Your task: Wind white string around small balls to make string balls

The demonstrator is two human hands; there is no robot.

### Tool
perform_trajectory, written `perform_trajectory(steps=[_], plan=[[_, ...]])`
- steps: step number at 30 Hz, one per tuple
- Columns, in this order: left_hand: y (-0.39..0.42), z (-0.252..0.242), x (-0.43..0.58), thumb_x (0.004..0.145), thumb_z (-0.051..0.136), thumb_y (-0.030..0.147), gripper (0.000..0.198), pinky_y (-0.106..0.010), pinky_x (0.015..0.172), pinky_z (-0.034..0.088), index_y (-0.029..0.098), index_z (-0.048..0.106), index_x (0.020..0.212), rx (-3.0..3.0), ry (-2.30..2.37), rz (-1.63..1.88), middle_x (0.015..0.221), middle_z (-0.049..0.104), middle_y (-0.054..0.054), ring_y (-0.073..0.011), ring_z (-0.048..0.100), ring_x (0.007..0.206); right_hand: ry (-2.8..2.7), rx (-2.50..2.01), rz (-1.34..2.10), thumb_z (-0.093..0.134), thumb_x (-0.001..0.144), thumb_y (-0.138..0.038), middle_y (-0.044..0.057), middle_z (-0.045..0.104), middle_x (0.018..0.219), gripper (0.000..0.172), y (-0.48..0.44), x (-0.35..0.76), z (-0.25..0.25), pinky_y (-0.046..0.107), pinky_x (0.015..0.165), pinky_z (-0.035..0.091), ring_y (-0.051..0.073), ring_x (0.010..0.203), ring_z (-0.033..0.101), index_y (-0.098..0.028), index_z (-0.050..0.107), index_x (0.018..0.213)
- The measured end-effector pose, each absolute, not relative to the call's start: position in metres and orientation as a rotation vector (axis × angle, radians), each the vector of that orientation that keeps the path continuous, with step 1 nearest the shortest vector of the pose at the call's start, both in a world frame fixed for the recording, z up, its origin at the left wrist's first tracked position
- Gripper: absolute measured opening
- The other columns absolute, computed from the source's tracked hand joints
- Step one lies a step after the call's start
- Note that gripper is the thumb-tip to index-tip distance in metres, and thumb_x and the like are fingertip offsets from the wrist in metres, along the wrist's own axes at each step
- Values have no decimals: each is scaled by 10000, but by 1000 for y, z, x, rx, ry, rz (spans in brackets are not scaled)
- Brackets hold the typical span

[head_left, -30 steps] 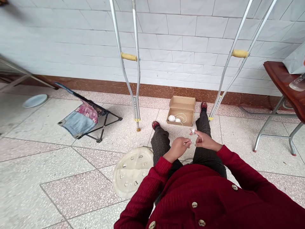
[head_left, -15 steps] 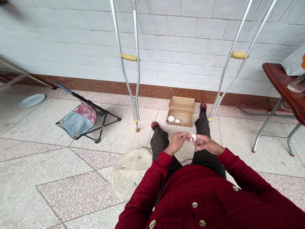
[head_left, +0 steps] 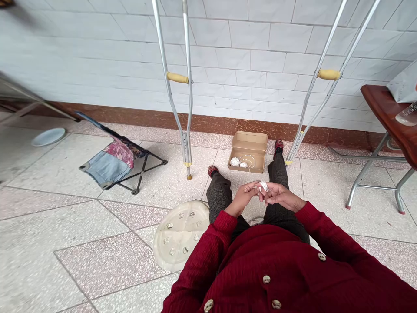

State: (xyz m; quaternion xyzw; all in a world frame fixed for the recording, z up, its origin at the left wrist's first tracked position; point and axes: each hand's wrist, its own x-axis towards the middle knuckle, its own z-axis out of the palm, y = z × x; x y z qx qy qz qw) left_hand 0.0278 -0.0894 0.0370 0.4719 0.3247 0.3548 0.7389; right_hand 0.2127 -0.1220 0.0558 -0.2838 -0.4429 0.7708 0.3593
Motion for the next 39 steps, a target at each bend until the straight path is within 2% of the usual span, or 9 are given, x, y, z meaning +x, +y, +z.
perform_trajectory(steps=[4, 9, 12, 16, 22, 25, 31, 36, 39], plan=[[-90, 35, 24, 834, 664, 382, 328, -310, 731, 447, 126, 660, 1040, 957, 555, 714, 828, 674, -64, -146, 602, 632, -1102, -725, 1976, 721, 737, -224, 30, 597, 866, 580, -123, 211, 54, 268, 674, 451, 142, 759, 532, -204, 539, 1288], [-90, 31, 23, 828, 678, 375, 374, -307, 710, 443, 134, 638, 1112, 937, 572, 732, 811, 661, -51, -139, 589, 611, -1063, -709, 2003, 730, 726, -233, 32, 612, 855, 575, -122, 210, 55, 265, 664, 449, 140, 739, 539, -191, 550, 1271], [-89, 31, 25, 812, 694, 370, 338, -289, 683, 436, 122, 668, 1041, 984, 611, 732, 797, 665, -48, -126, 564, 586, -1044, -726, 2021, 727, 737, -241, 31, 626, 869, 541, -122, 209, 56, 263, 670, 450, 113, 677, 519, -194, 566, 1251], [-87, 30, 29, 794, 702, 378, 289, -287, 700, 433, 113, 706, 910, 1010, 681, 757, 666, 655, -23, -137, 565, 585, -956, -808, 1999, 702, 782, -285, 26, 649, 831, 356, -120, 206, 52, 243, 631, 450, 75, 564, 473, -182, 641, 1117], [-88, 28, 25, 798, 683, 391, 277, -317, 810, 429, 121, 734, 764, 1077, 731, 730, 627, 674, -40, -181, 616, 685, -644, -968, 2013, 760, 732, -308, 25, 683, 752, 233, -118, 207, 34, 243, 616, 491, 105, 595, 589, -170, 671, 898], [-89, 30, 22, 808, 664, 388, 275, -321, 842, 421, 127, 746, 781, 1104, 745, 722, 637, 685, -44, -191, 626, 717, -574, -1012, 1984, 795, 693, -272, -7, 684, 725, 237, -118, 214, 29, 245, 620, 504, 80, 537, 571, -183, 658, 864], [-88, 35, 29, 783, 683, 412, 275, -336, 849, 429, 147, 750, 754, 1117, 833, 826, 651, 693, -34, -206, 620, 743, -590, -1041, 1845, 816, 659, -288, 6, 713, 821, 350, -115, 209, 28, 263, 676, 518, 96, 616, 614, -211, 658, 963], [-89, 35, 34, 764, 693, 438, 310, -330, 817, 445, 154, 718, 642, 1081, 885, 899, 685, 696, -40, -208, 615, 755, -688, -1144, 1497, 833, 611, -339, -6, 695, 702, 318, -110, 190, 26, 264, 605, 517, 92, 533, 578, -189, 694, 855], [-91, 35, 31, 754, 705, 432, 301, -331, 819, 447, 150, 717, 648, 1074, 891, 896, 691, 698, -44, -209, 618, 765, -693, -1162, 1455, 842, 586, -356, -14, 680, 643, 309, -107, 187, 25, 259, 563, 514, 88, 491, 558, -178, 709, 801]])
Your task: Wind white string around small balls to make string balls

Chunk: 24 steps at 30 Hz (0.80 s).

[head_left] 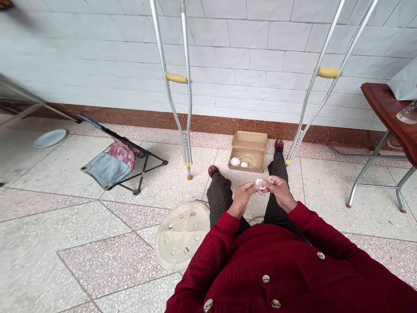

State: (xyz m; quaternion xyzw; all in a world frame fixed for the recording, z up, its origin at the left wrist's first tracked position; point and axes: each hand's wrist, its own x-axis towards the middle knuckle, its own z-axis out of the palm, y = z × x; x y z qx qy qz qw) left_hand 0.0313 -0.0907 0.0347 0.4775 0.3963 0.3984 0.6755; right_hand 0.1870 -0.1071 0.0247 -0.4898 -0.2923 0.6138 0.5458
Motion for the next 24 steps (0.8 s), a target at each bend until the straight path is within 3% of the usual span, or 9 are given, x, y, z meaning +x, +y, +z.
perform_trajectory(steps=[7, 11, 14, 18, 24], plan=[[-85, 37, 29, 776, 684, 411, 287, -336, 836, 444, 155, 714, 649, 1118, 887, 894, 724, 703, -40, -208, 614, 784, -718, -1196, 1455, 823, 606, -400, 21, 683, 695, 332, -101, 191, 24, 339, 616, 558, 117, 528, 576, -172, 734, 831], [-82, 35, 36, 775, 681, 407, 281, -335, 837, 442, 160, 715, 647, 1089, 925, 970, 689, 685, -30, -198, 604, 761, -943, -1227, 1198, 757, 712, -387, 54, 661, 984, 265, -106, 185, 29, 328, 724, 544, 183, 804, 618, -239, 749, 932], [-81, 32, 39, 737, 712, 407, 245, -338, 830, 446, 166, 737, 703, 1053, 966, 1009, 716, 696, -25, -201, 608, 780, -1222, -1254, 1010, 659, 819, -380, 56, 617, 1084, 291, -114, 180, 33, 329, 818, 515, 212, 971, 584, -293, 706, 1093], [-82, 29, 40, 706, 733, 422, 278, -340, 787, 459, 163, 755, 805, 1066, 1036, 1016, 753, 712, -28, -209, 612, 784, -1288, -1257, 1030, 602, 863, -396, 52, 595, 1071, 351, -121, 176, 30, 300, 713, 534, 185, 878, 577, -312, 643, 1200], [-82, 33, 41, 748, 691, 448, 296, -313, 749, 453, 158, 729, 697, 1148, 1042, 976, 690, 693, -19, -196, 604, 735, -1316, -1247, 1016, 621, 848, -391, 50, 619, 968, 286, -118, 179, 26, 283, 636, 526, 167, 760, 570, -291, 707, 1103]])
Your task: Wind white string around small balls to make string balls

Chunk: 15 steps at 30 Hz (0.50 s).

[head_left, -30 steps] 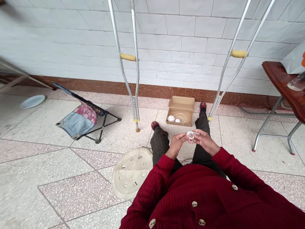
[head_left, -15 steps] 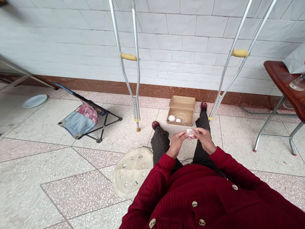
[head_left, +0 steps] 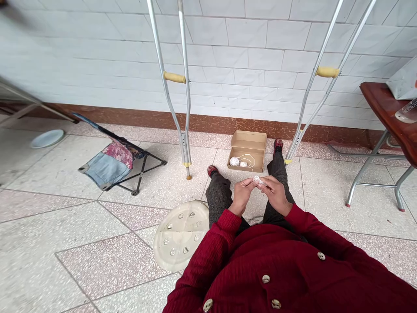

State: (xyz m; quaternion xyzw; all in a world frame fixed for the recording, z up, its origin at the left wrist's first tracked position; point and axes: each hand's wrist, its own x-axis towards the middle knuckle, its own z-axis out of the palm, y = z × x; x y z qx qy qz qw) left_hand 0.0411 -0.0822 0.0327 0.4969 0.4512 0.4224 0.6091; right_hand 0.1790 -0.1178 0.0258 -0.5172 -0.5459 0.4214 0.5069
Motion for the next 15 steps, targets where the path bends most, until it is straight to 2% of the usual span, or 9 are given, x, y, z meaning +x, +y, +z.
perform_trajectory(steps=[6, 10, 15], plan=[[-75, 39, 26, 767, 676, 411, 283, -278, 710, 433, 173, 705, 618, 1302, 992, 865, 630, 672, -7, -178, 583, 672, -937, -1247, 1269, 750, 691, -419, 22, 664, 698, 269, -103, 189, 22, 297, 520, 506, 134, 536, 548, -203, 766, 850], [-63, 51, 5, 834, 602, 405, 349, -256, 654, 394, 176, 688, 585, 1596, 998, 733, 593, 647, 1, -153, 545, 600, -917, -1267, 1342, 787, 635, -411, 16, 650, 582, 288, -101, 199, 22, 293, 482, 491, 126, 477, 538, -171, 767, 794], [-42, 62, 7, 848, 573, 413, 373, -259, 664, 395, 170, 667, 581, 1657, 983, 789, 624, 655, -15, -162, 554, 623, -1018, -1249, 1380, 783, 659, -403, -2, 627, 553, 260, -112, 199, 31, 271, 460, 459, 121, 451, 535, -179, 768, 791]])
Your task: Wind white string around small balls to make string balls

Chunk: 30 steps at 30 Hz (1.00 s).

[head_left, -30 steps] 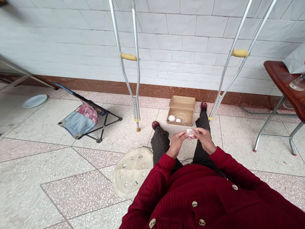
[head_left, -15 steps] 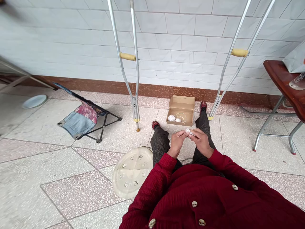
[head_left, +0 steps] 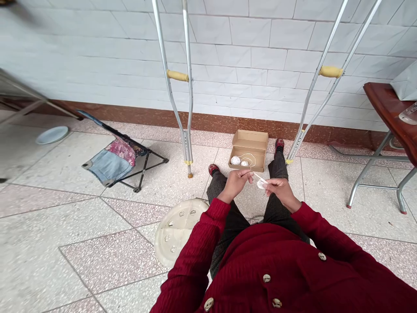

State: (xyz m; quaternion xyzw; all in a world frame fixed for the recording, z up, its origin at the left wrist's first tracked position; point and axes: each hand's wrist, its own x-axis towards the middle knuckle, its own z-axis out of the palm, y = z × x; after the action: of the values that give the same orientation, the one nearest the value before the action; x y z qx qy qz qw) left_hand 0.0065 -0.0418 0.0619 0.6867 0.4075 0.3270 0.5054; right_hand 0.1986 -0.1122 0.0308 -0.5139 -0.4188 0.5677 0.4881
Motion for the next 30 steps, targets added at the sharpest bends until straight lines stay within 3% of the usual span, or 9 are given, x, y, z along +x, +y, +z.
perform_trajectory(steps=[6, 15, 20, 24, 30], plan=[[-38, 42, 26, 850, 550, 388, 371, -259, 661, 407, 175, 644, 561, 1618, 1005, 777, 590, 648, -8, -156, 553, 595, -1286, -1224, 1218, 707, 760, -406, 7, 628, 666, 209, -117, 199, 44, 267, 470, 470, 132, 490, 573, -209, 754, 811], [-97, 22, 42, 868, 510, 326, 372, -260, 624, 404, 204, 611, 531, 1724, 991, 648, 517, 610, 4, -158, 531, 523, -1053, -1343, 1180, 744, 681, -453, 5, 630, 566, 283, -97, 206, 26, 283, 471, 478, 148, 481, 555, -181, 709, 748], [-93, 35, 39, 802, 608, 234, 238, -335, 810, 398, 221, 631, 565, 1890, 982, 693, 540, 574, -23, -210, 539, 621, -1114, -1390, 1116, 755, 667, -404, -25, 592, 581, 236, -95, 207, 8, 253, 443, 431, 134, 481, 522, -216, 669, 782], [-84, 45, 34, 820, 580, 192, 170, -411, 995, 319, 228, 693, 698, 2047, 901, 717, 617, 618, -38, -221, 551, 653, -1231, -1390, 1091, 762, 672, -339, -16, 605, 645, 180, -104, 211, 8, 250, 461, 407, 126, 494, 499, -234, 699, 804], [-55, 55, 28, 845, 574, 212, 176, -414, 1046, 269, 222, 696, 718, 2121, 889, 738, 674, 644, -35, -212, 570, 715, -1282, -1310, 1200, 716, 735, -398, 14, 635, 714, 194, -117, 206, 16, 272, 507, 460, 139, 544, 560, -214, 712, 799]])
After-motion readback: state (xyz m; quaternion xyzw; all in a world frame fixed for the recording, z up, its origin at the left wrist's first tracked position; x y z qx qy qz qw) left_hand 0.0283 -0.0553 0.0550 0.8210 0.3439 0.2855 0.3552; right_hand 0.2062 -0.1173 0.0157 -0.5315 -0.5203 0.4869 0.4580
